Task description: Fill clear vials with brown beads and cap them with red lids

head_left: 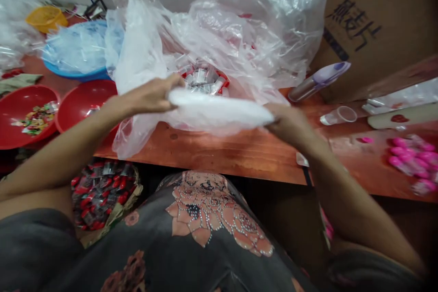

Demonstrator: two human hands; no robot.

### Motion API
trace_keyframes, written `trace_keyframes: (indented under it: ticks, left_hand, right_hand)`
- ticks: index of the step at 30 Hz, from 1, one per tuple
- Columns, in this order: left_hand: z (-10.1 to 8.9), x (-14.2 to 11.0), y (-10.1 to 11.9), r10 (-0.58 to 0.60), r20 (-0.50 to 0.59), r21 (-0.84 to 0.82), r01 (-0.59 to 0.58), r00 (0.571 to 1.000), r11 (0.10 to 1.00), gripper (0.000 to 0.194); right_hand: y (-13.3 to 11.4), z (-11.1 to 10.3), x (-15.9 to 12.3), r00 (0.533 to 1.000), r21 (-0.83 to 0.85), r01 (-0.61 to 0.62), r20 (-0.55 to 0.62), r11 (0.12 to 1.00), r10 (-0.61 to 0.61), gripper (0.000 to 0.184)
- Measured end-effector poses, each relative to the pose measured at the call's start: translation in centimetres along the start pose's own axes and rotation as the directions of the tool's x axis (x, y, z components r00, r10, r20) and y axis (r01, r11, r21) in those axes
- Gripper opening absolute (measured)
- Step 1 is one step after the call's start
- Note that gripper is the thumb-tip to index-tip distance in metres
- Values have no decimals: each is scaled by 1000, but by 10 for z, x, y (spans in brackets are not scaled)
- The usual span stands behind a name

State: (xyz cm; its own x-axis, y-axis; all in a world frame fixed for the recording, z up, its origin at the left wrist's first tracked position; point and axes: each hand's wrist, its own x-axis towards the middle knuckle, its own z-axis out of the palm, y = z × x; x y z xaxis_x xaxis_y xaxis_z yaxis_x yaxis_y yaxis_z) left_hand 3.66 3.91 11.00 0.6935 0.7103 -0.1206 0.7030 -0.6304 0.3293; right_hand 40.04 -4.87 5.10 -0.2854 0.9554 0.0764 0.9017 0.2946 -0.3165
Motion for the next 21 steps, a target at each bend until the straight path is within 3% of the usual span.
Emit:
trace_keyframes:
  ticks: [2,4,6,8,12,14,16,18,19,21]
  left_hand:
    - [-35,14,4,-17,-204,19,21,979,1000,45]
    - [-61,24,6,-18,-362,6,22,932,1000,45]
    - [-77,29,7,-30,-434,-44,12,900,999,44]
    - [-87,27,8,-58,-408,-83,26,911,996,45]
    - [-89,8,9,-75,-223,-33,69,972,997,52]
    - [-74,-3,8,-61,-63,-37,59,996,998,60]
    - [-43,-14,9,-17,151,-74,29,988,997,68]
    - [1,-25,11,44,304,-91,-17,952,996,82]
    - [27,-30,12,51,342,-70,-28,938,997,87]
    - [77,-41,16,29,372,0,-32,928,999,70]
  right_hand:
    - [-2,-35,19,966,-7,-55,-252,998,51,12]
    - [-12,-63,36,923,4,-67,-379,998,64,14]
    - [-23,-80,49,880,13,-76,-469,997,73,18]
    - [-32,-88,58,872,23,-80,-483,997,81,19]
    - [-27,-90,61,917,27,-53,-394,998,60,15]
    - [-18,-86,53,931,15,61,-362,998,-52,8]
    - [-8,-74,39,950,15,230,-221,973,-221,12]
    - [-2,-50,16,944,45,319,72,947,-321,22]
    - [-1,-35,3,921,40,325,213,945,-326,18]
    - [-2,3,-24,857,6,331,417,943,-304,12]
